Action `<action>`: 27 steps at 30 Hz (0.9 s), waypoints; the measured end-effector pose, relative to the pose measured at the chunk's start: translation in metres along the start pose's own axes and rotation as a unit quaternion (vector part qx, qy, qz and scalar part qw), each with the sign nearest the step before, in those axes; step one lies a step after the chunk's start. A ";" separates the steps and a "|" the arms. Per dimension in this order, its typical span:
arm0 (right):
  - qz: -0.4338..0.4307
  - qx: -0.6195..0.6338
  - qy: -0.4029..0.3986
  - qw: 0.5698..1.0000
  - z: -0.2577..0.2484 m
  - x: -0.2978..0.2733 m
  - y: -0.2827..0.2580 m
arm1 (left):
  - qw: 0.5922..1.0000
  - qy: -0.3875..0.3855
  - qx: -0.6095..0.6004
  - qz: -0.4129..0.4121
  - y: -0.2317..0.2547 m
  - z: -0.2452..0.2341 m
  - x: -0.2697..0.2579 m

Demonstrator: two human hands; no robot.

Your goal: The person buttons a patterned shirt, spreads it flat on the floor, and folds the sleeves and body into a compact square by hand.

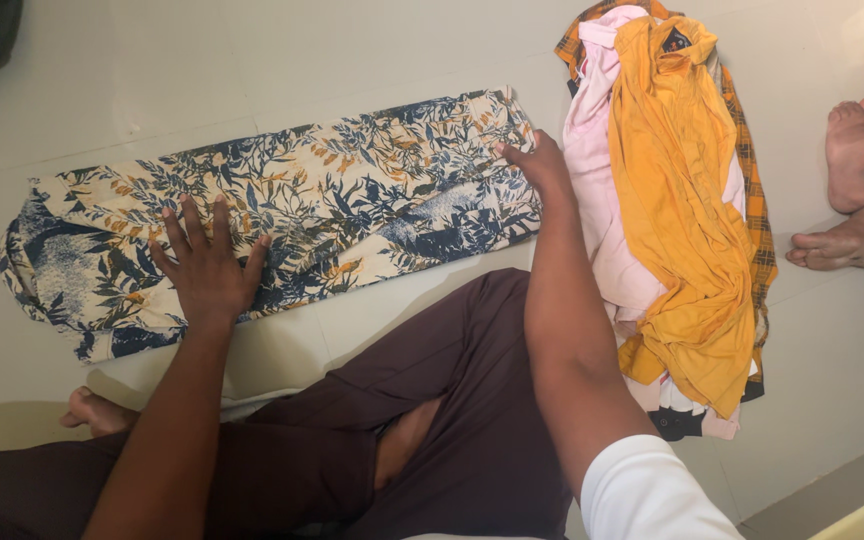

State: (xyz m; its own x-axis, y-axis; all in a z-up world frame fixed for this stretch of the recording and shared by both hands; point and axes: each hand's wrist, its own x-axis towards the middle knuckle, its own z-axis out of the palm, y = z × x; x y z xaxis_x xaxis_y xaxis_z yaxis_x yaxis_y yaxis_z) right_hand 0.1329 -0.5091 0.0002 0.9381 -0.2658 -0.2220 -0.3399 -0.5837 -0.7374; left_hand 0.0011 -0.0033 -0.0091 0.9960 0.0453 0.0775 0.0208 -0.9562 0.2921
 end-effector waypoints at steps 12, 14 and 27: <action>-0.063 0.151 0.002 0.987 0.003 -0.007 0.000 | 0.999 0.008 -0.031 0.021 0.051 0.010 0.014; -0.081 0.120 0.007 0.989 0.001 -0.007 -0.002 | 0.996 -0.048 -0.017 0.072 0.075 0.017 0.015; -0.218 -0.104 0.057 0.969 0.070 -0.107 -0.195 | 0.576 -0.166 -0.796 -0.082 0.119 0.021 0.050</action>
State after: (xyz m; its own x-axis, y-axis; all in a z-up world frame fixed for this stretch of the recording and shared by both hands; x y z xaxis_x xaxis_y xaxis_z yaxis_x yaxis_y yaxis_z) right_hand 0.1037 -0.3131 0.1225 0.9860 -0.0357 0.1631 0.0700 -0.7983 -0.5982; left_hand 0.0550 -0.1207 0.0093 0.9594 -0.2128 -0.1851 0.2737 0.5435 0.7935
